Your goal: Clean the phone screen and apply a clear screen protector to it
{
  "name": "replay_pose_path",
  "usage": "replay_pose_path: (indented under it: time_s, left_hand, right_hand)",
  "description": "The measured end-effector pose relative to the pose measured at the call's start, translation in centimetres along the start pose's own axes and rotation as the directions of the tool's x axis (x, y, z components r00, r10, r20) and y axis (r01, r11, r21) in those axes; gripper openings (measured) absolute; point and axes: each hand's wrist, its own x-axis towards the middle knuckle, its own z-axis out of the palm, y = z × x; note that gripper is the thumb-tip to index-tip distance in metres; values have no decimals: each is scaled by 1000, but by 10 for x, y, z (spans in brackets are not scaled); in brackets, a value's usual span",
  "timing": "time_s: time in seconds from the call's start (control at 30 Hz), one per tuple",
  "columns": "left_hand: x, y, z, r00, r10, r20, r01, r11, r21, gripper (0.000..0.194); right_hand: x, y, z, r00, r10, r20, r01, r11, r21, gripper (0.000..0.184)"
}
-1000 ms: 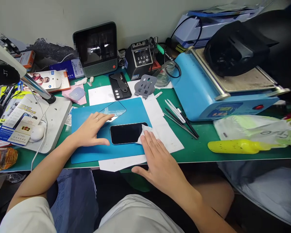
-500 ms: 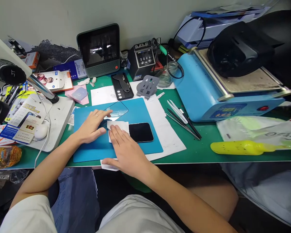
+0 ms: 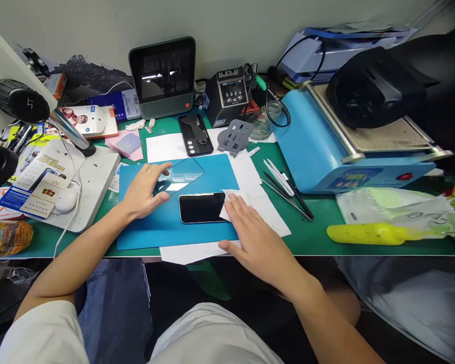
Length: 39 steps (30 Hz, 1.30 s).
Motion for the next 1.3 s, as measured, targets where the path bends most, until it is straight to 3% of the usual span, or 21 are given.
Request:
replay_pose_path:
  time_s: [0.17, 0.33, 0.4, 0.47, 0.57, 0.73, 0.8, 0.9, 1.0, 1.13, 1.3]
  left_hand:
    - [1, 4, 0, 1000, -4, -12, 5, 1000, 20, 97]
    - [4, 5, 0, 992, -122, -10, 123, 985, 124, 49]
    - [5, 3, 0, 985, -170, -21, 171, 969, 177, 34]
    - [5, 1, -1, 981, -192, -38, 196, 952, 235, 27]
    - [5, -1, -3, 983, -181, -42, 184, 923, 337, 29]
    - [4, 2, -7, 986, -167, -3, 152, 888, 434, 66]
    - [3, 5, -8, 983, -181, 13, 156, 878, 453, 77]
    - [2, 9, -6, 981, -191, 39, 153, 879, 452, 80]
    - [3, 11, -2, 973, -220, 70, 172, 894, 413, 79]
    - [4, 13, 1, 965, -248, 82, 201, 907, 371, 78]
    - [4, 13, 4, 963, -255, 84, 211, 913, 351, 73]
  right_hand:
    - [-11, -36, 9, 997, -63, -36, 63, 998, 4, 107]
    - [20, -75, 15, 982, -187, -6, 187, 980, 68, 106]
    - [36, -83, 15, 975, -222, -10, 222, 972, 72, 98]
    - [48, -85, 15, 966, -258, -34, 260, 963, 75, 77]
    - [53, -75, 13, 950, -287, -124, 302, 946, 120, 45]
    - [55, -34, -7, 939, -248, -239, 306, 920, 245, 44]
    - [65, -11, -19, 946, -155, -284, 225, 947, 231, 42]
    - [89, 23, -31, 930, -60, -362, 131, 976, 174, 37]
    - [112, 43, -28, 939, -43, -343, 90, 988, 122, 33]
    - [120, 48, -20, 966, -40, -254, 68, 993, 100, 36]
    - [107, 36, -26, 948, -2, -317, 61, 982, 176, 42]
